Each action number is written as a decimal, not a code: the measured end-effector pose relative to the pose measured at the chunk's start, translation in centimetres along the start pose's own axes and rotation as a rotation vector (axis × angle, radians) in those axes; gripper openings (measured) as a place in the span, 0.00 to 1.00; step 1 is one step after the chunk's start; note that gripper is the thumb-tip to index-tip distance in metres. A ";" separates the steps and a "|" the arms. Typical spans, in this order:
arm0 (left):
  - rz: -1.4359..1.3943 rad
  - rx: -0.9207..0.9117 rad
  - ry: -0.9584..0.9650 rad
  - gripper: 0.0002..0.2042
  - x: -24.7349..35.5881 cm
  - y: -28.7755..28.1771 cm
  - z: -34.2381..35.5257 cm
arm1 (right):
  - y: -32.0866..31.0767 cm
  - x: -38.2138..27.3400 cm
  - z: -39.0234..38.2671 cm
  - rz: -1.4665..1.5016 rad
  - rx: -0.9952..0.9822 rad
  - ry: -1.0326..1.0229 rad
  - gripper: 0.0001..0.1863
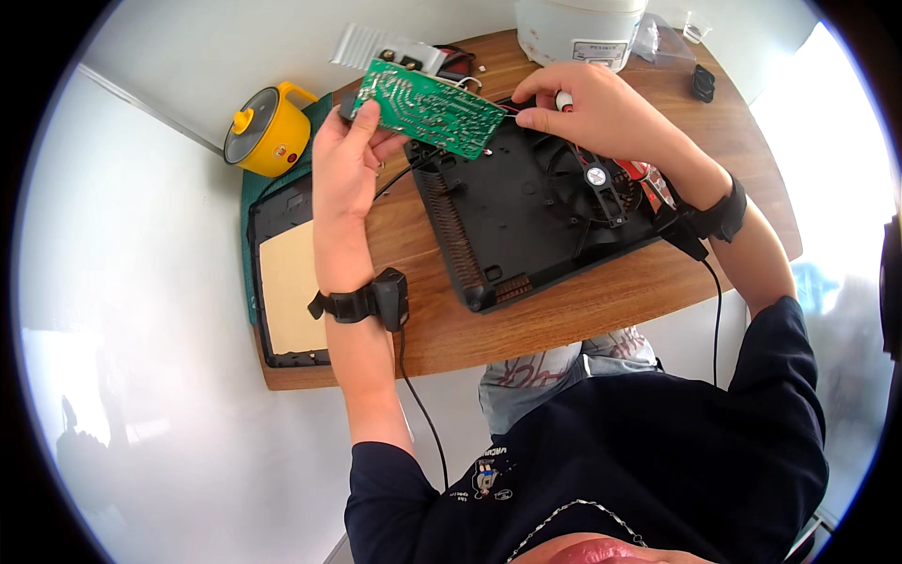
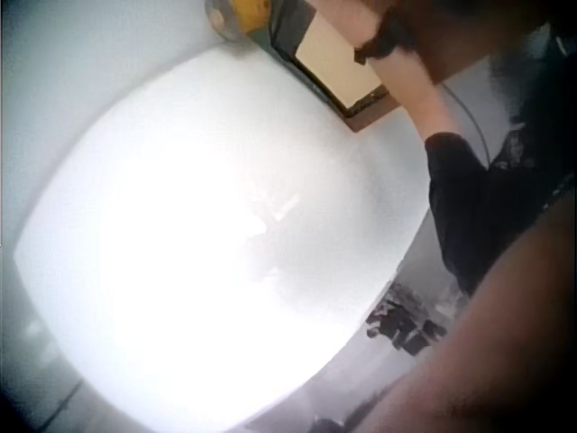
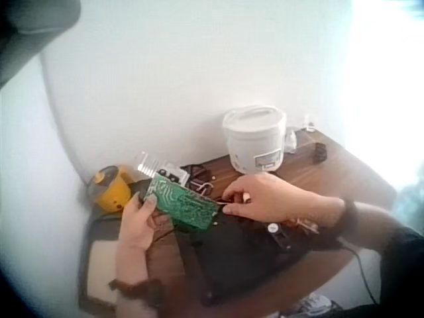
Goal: The person uses a screwdriver to loosen screws on a circuit board inside an electronic device, then removes the board and continues unscrewing components while holding it.
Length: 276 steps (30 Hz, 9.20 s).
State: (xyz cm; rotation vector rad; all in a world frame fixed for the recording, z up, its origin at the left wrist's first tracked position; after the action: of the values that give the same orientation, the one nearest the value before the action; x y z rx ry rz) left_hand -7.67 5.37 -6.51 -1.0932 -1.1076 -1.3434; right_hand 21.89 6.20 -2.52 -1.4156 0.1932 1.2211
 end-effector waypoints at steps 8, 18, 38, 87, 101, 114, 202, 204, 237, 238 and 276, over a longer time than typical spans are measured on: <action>0.040 0.001 0.014 0.14 0.3 3.0 -1.0 | 2.1 0.6 1.6 -0.130 -0.010 -0.047 0.25; 0.185 -0.022 0.092 0.16 1.4 4.2 -1.6 | 3.5 3.6 4.5 -0.062 -0.043 -0.021 0.28; 1.177 -0.001 -0.178 0.34 -2.1 -1.9 -0.3 | 3.8 5.3 3.7 0.354 -0.201 0.366 0.15; -0.307 -0.099 -0.172 0.21 -3.0 9.2 -5.1 | 6.5 -0.7 -3.4 0.724 -0.185 0.428 0.17; -0.391 -0.095 -0.195 0.20 -5.9 9.6 -5.6 | -2.3 -1.3 -3.6 0.735 0.397 0.015 0.18; -0.239 -0.089 -0.250 0.18 -7.8 9.1 -6.1 | -2.6 -2.8 -1.7 0.857 0.465 -0.714 0.18; -0.219 -0.033 -0.467 0.18 -8.2 8.7 -6.5 | 2.1 0.8 2.9 0.897 0.141 -0.526 0.21; -0.230 -0.024 -0.465 0.18 -8.0 8.7 -6.5 | 2.1 1.0 2.9 0.896 0.058 -0.505 0.17; -0.139 -0.093 -0.494 0.18 -8.0 9.2 -6.6 | 3.2 0.5 3.0 1.173 -0.089 -0.630 0.17; -0.114 -0.112 -0.497 0.18 -7.9 9.4 -6.7 | 4.3 0.8 3.3 1.254 -0.130 -0.646 0.17; -0.106 -0.064 -0.408 0.16 -7.8 8.9 -6.4 | 3.7 1.4 2.0 1.289 -0.126 -0.494 0.18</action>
State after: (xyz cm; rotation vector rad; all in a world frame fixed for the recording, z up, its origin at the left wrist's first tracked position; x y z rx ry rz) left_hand 1.37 -0.07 -14.81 -1.4130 -1.4425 -1.2752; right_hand 18.73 7.49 -5.45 -0.9706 0.7574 2.6135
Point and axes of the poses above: each hand's wrist, its own z-axis towards the middle knuckle, its own y-axis out of the palm, x = y × z, the point moved 4 cm from there along z, towards the middle knuckle, and after that the axes turned 13 degrees about z, right-handed, at the moved point
